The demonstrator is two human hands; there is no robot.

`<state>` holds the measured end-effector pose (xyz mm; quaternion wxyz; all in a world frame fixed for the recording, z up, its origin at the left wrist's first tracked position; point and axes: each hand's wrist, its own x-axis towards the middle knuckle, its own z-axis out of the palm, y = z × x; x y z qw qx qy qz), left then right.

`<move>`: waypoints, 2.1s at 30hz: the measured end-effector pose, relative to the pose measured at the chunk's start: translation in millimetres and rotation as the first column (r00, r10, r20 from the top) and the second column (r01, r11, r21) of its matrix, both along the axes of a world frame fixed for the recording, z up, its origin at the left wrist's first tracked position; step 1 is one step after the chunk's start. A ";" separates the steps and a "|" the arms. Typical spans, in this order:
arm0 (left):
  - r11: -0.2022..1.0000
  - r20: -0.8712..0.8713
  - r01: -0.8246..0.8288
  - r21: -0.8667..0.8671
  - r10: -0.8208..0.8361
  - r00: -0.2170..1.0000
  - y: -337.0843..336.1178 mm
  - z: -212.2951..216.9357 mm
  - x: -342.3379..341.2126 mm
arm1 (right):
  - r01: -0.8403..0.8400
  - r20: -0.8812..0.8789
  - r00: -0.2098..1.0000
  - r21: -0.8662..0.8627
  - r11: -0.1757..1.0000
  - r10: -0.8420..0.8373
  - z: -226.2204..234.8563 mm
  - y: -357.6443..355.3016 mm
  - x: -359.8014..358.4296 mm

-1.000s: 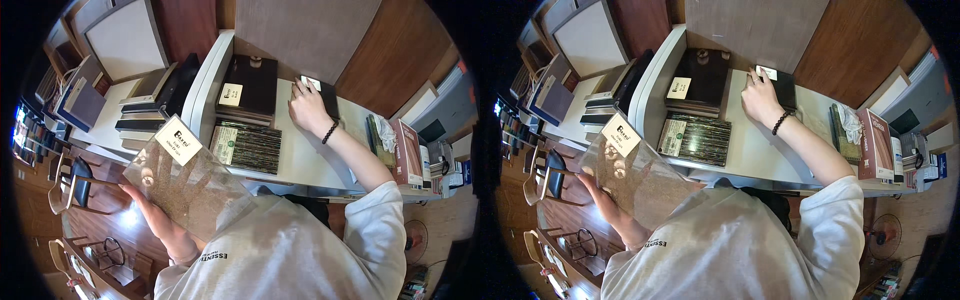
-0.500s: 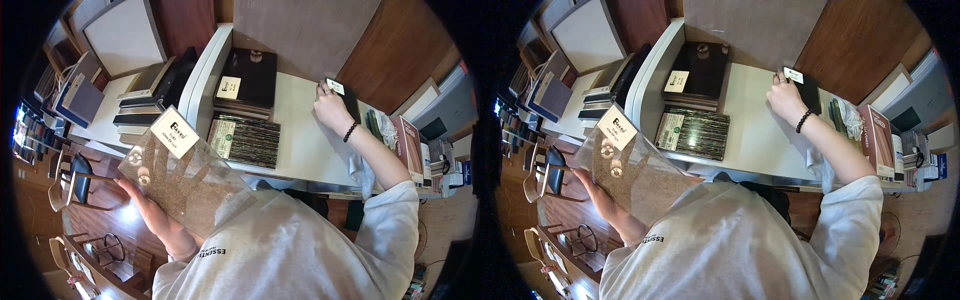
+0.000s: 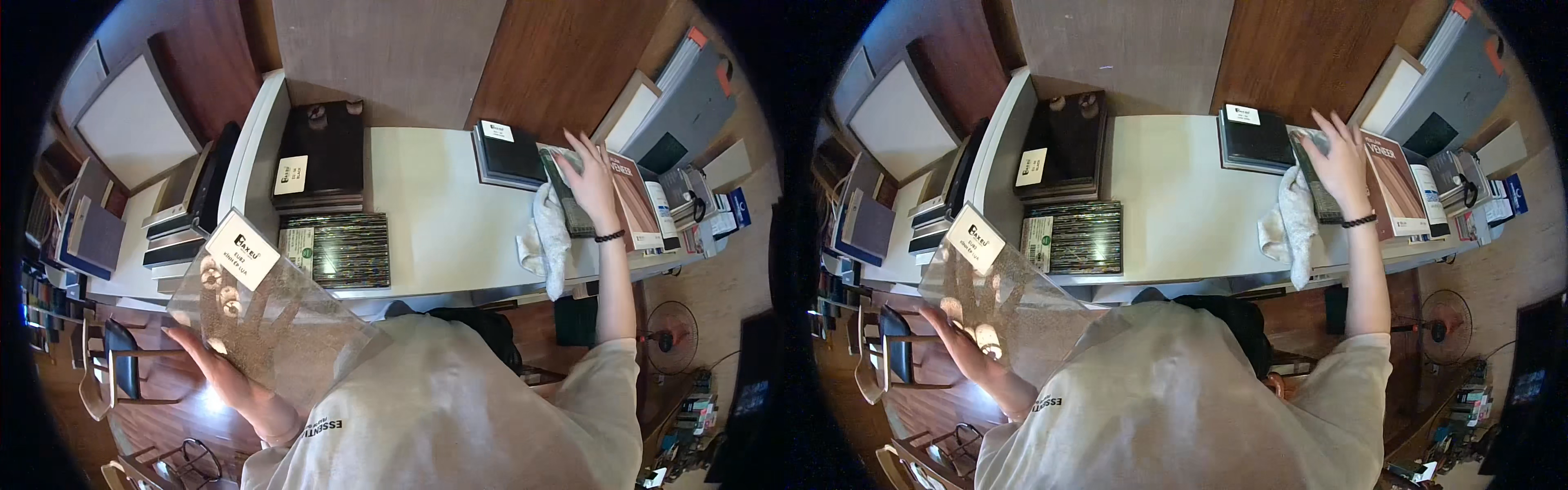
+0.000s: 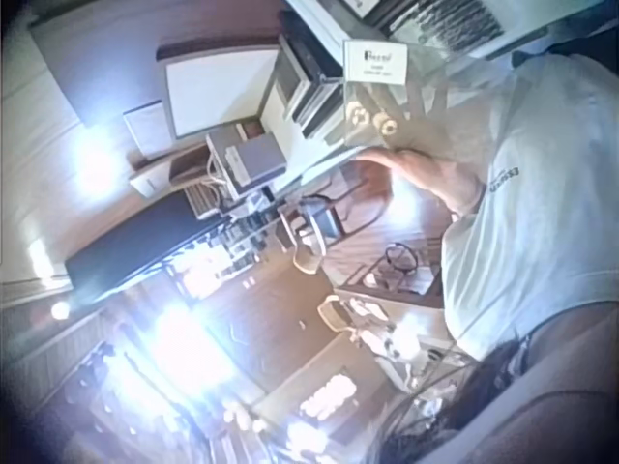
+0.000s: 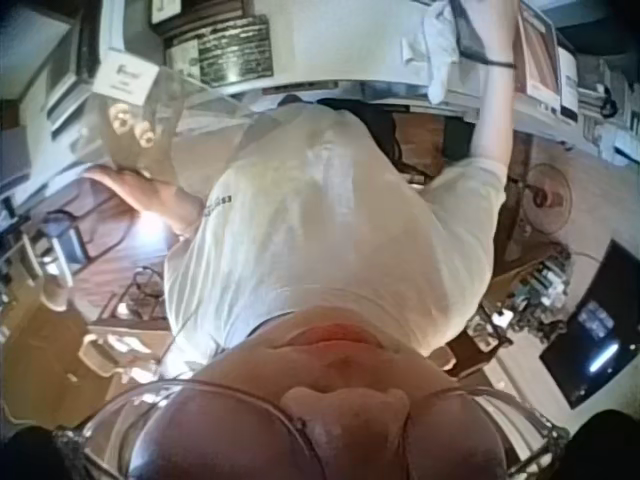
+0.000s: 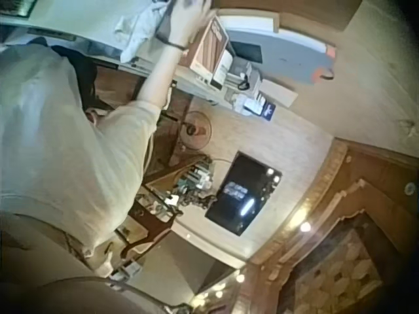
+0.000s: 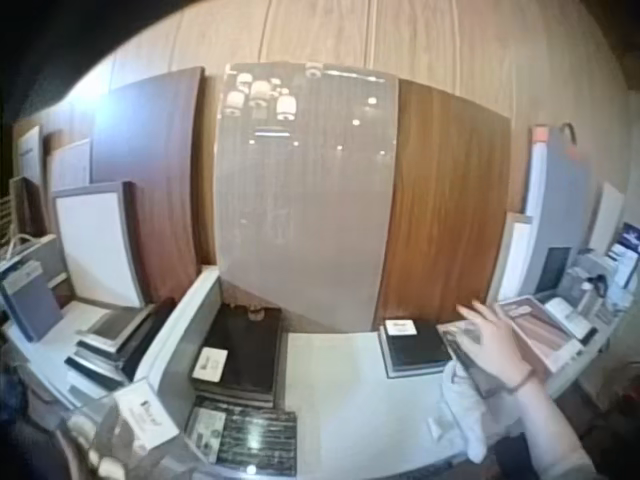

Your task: Wiping various objects including tiles, notebooks, and hair extensions with a cloth at a workstation.

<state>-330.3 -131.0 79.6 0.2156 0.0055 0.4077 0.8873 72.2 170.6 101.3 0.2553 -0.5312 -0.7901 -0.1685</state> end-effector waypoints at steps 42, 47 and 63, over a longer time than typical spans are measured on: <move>0.980 -0.584 0.044 -0.194 -0.151 0.798 -18.6 -15.0 -40.4 | -0.014 -0.012 1.000 0.142 0.990 0.016 -74.6 45.4 -195.5; 0.983 -0.201 -0.175 -0.057 0.160 0.966 2.1 24.6 -18.0 | -0.309 -0.243 0.917 0.066 0.949 0.316 -75.4 30.0 -203.8; 0.315 -0.203 0.428 0.847 -0.551 0.809 -30.9 -14.1 -43.8 | -0.482 -0.308 0.851 -0.139 0.865 0.425 -73.9 16.8 -204.7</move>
